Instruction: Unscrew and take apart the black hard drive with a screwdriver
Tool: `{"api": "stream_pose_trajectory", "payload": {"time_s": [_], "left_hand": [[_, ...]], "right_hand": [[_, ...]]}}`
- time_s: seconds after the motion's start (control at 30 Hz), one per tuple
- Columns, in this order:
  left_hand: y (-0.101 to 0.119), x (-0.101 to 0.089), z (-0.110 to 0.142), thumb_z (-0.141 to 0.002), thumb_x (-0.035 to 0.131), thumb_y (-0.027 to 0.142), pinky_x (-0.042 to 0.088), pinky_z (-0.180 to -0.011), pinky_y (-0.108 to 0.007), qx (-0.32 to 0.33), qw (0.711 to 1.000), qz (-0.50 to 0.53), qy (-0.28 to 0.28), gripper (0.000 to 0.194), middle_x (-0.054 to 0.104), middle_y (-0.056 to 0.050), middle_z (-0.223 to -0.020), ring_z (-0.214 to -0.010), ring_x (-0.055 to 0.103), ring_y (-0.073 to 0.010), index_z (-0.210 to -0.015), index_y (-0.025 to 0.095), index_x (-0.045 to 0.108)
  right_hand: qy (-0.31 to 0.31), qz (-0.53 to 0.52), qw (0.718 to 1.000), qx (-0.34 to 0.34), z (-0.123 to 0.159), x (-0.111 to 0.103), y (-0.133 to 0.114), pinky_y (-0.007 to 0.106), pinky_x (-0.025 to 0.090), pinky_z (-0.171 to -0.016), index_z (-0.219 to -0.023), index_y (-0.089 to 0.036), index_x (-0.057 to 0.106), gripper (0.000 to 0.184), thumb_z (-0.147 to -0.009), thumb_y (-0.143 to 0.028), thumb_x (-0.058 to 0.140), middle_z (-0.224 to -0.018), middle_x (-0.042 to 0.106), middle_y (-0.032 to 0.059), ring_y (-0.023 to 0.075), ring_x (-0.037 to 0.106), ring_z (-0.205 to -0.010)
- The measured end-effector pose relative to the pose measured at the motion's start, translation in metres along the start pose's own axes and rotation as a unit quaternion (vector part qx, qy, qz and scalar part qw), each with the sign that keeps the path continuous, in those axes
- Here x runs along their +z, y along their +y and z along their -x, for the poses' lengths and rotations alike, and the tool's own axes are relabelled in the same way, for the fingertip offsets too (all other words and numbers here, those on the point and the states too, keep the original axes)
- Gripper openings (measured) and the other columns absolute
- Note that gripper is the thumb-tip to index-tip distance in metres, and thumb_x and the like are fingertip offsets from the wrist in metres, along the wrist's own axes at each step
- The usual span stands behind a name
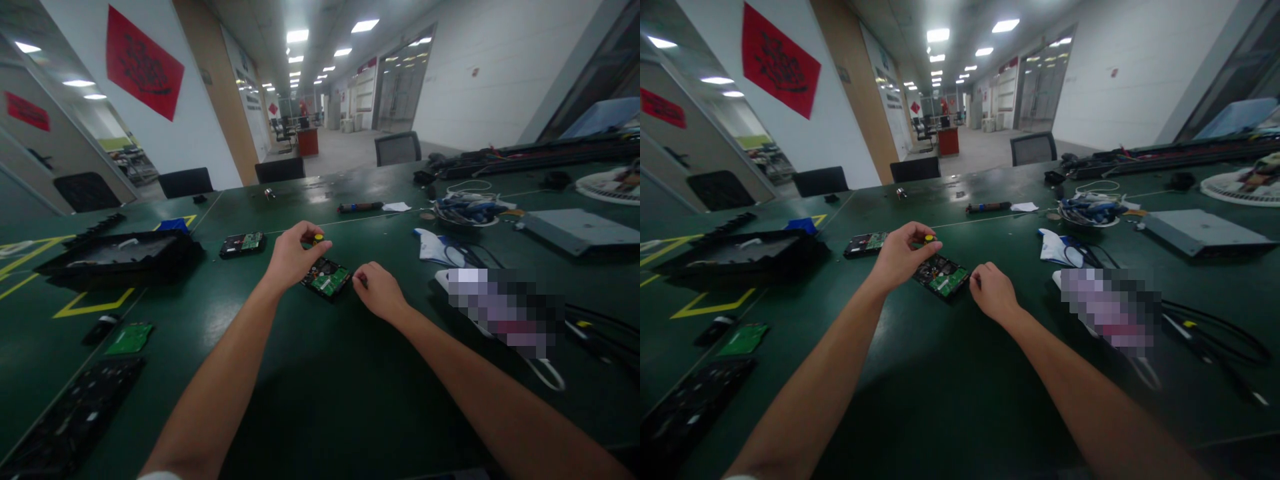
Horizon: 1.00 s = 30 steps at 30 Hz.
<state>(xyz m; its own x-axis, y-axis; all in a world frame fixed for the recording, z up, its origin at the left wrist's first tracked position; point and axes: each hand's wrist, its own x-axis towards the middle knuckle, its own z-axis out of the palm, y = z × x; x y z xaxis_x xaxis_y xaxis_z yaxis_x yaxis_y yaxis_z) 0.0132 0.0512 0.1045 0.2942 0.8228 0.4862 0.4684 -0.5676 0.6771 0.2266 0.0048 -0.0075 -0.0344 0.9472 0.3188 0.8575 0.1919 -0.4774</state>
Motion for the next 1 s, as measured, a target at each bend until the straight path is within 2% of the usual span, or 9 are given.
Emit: {"api": "stream_pose_trajectory", "payload": {"time_s": [0.17, 0.27, 0.57, 0.87, 1.0], "left_hand": [[0.001, 0.000, 0.000, -0.084, 0.079, 0.028, 0.055, -0.082, -0.033, 0.007, 1.000, -0.004, 0.008, 0.017, 0.077, -0.003, -0.097, -0.089, 0.071, -0.0183, -0.096, 0.020, 0.070], [0.002, 0.000, 0.000, -0.084, 0.079, 0.028, 0.055, -0.080, -0.032, 0.007, 1.000, -0.005, 0.007, 0.017, 0.076, -0.003, -0.096, -0.089, 0.071, -0.0184, -0.096, 0.020, 0.071], [0.003, 0.002, 0.001, -0.083, 0.079, 0.028, 0.055, -0.082, -0.034, 0.006, 1.000, 0.002, -0.006, 0.016, 0.076, -0.003, -0.096, -0.090, 0.071, -0.0191, -0.096, 0.021, 0.071], [0.005, 0.000, 0.001, -0.083, 0.080, 0.026, 0.054, -0.082, -0.034, 0.004, 1.000, 0.000, -0.004, 0.015, 0.076, -0.003, -0.095, -0.089, 0.071, -0.0189, -0.094, 0.021, 0.071], [0.004, 0.000, 0.001, -0.083, 0.080, 0.027, 0.054, -0.082, -0.034, 0.005, 1.000, 0.001, -0.009, 0.016, 0.076, -0.003, -0.096, -0.090, 0.071, -0.0193, -0.095, 0.020, 0.071]], "right_hand": [[0.009, -0.064, 0.995, -0.076, 0.003, 0.002, -0.019, 0.033, 0.049, -0.080, -0.097, -0.022, 0.065, 0.013, -0.101, -0.023, 0.053, -0.102, 0.062, 0.0070, 0.0203, 0.061, -0.091], [-0.002, -0.065, 0.992, -0.112, 0.004, 0.006, -0.032, 0.036, 0.048, -0.088, -0.098, -0.021, 0.067, 0.010, -0.098, -0.020, 0.057, -0.107, 0.062, 0.0092, 0.0231, 0.060, -0.101], [-0.028, -0.047, 0.994, -0.092, -0.002, 0.013, -0.042, 0.047, 0.042, -0.100, -0.096, -0.024, 0.072, 0.007, -0.095, -0.026, 0.065, -0.122, 0.064, 0.0089, 0.0297, 0.053, -0.123], [-0.057, -0.053, 0.993, -0.083, -0.009, 0.009, -0.043, 0.049, 0.043, -0.103, -0.092, -0.023, 0.073, 0.007, -0.094, -0.024, 0.067, -0.127, 0.066, 0.0089, 0.0307, 0.055, -0.126], [-0.046, -0.075, 0.993, -0.083, -0.014, 0.010, -0.042, 0.051, 0.044, -0.104, -0.090, -0.024, 0.075, 0.005, -0.091, -0.024, 0.070, -0.127, 0.068, 0.0084, 0.0307, 0.056, -0.126]]}}
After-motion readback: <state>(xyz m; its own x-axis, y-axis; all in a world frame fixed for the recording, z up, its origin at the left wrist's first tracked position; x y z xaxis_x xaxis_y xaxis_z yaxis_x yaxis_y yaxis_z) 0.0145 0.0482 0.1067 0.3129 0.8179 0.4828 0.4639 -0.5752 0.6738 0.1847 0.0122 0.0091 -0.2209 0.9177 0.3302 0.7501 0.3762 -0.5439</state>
